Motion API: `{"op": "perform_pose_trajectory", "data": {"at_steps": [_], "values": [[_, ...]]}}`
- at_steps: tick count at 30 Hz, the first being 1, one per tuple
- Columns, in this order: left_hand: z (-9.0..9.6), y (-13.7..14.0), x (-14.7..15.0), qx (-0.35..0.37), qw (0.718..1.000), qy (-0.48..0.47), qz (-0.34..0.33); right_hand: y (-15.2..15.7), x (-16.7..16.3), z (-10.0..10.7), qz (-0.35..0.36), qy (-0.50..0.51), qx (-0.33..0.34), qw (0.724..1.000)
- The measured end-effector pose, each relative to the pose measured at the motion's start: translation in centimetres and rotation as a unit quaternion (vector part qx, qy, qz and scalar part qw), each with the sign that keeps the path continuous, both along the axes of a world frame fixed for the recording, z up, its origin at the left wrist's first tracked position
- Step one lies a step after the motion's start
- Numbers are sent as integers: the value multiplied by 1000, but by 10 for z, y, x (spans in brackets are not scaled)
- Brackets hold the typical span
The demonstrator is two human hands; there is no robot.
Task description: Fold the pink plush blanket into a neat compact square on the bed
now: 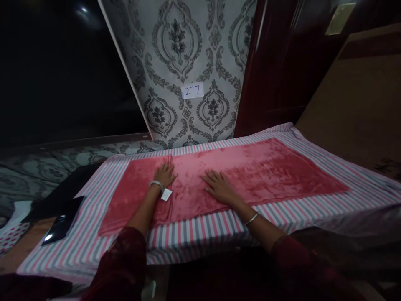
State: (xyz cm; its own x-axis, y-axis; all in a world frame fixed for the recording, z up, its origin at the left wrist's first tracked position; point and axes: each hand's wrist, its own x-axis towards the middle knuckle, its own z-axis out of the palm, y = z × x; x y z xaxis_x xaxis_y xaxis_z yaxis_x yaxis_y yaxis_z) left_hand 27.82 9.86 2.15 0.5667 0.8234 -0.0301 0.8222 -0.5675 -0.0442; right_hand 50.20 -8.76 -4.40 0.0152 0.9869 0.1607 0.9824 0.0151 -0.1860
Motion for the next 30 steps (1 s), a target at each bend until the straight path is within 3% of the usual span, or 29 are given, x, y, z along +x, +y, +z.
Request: {"op": "perform_pose_trajectory", "data": {"at_steps": [4,9,13,16,22,26,28,30], "values": [[-27,7,-4,1,1000,-15,5,8,2,13,-3,19,-23,1000],[-32,13,-6,-1,999,-39,3,53,-20,40,23,44,0,999],[-35,15,-9,-1,998,-64,3,99,-44,30,103,24,-44,993],[-37,17,-10,5,997,-71,-2,125,-36,18,139,0,-60,988],[-36,17,-11,-9,997,-73,3,160,35,31,4,-22,-95,995],[-34,14,-10,-23,997,-74,10,167,29,38,-58,-16,-92,994],[-33,14,-10,-30,997,-74,10,164,5,34,7,-18,-60,998],[-34,14,-10,-27,997,-73,8,157,-19,25,116,-17,-53,992]]}}
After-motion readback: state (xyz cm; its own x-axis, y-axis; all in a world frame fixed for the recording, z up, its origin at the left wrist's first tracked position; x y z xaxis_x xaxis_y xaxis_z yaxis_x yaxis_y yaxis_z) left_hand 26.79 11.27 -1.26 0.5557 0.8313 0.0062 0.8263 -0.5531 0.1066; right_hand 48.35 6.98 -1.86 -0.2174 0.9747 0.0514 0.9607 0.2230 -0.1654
